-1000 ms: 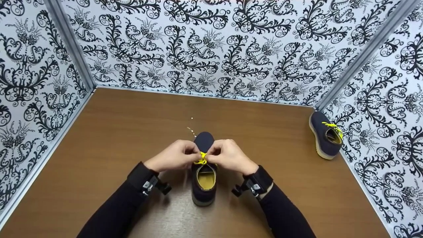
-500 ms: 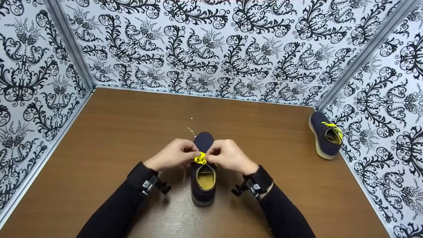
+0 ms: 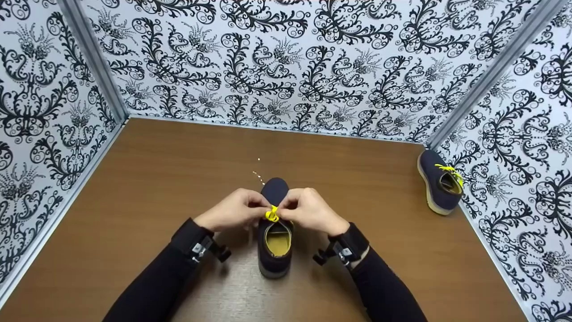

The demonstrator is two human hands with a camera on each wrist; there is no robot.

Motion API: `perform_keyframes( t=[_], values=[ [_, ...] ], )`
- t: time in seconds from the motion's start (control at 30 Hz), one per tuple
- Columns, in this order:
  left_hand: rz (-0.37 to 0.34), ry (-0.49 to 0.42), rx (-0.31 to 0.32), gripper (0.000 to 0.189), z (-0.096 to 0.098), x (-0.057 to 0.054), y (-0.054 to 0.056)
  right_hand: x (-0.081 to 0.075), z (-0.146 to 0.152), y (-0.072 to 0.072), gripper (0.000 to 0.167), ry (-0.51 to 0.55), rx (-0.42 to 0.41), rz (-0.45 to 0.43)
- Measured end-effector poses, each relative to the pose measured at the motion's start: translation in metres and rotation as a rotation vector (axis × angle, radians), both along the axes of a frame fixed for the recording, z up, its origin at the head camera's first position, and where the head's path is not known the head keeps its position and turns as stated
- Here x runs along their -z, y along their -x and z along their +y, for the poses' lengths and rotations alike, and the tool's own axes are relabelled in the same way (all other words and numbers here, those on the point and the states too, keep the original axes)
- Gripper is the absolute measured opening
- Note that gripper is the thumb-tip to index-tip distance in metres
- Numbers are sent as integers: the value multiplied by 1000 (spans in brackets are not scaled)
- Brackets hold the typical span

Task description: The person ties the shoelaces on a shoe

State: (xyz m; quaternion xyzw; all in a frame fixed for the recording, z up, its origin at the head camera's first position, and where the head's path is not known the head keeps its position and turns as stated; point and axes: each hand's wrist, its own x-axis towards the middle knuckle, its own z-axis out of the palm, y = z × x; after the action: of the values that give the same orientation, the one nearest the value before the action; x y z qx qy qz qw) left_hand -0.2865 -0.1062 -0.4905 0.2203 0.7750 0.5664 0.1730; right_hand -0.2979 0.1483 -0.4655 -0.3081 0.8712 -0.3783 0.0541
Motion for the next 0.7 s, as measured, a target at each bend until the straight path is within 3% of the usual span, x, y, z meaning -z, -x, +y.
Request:
perform_keyframes(
  t=[0.37,0.7],
  values=[
    [40,13,17,13,2,1,0,2,-1,0,4,6,2,8],
    [35,13,6,14,3,1,0,1,0,0,5,6,-6,8]
  ],
)
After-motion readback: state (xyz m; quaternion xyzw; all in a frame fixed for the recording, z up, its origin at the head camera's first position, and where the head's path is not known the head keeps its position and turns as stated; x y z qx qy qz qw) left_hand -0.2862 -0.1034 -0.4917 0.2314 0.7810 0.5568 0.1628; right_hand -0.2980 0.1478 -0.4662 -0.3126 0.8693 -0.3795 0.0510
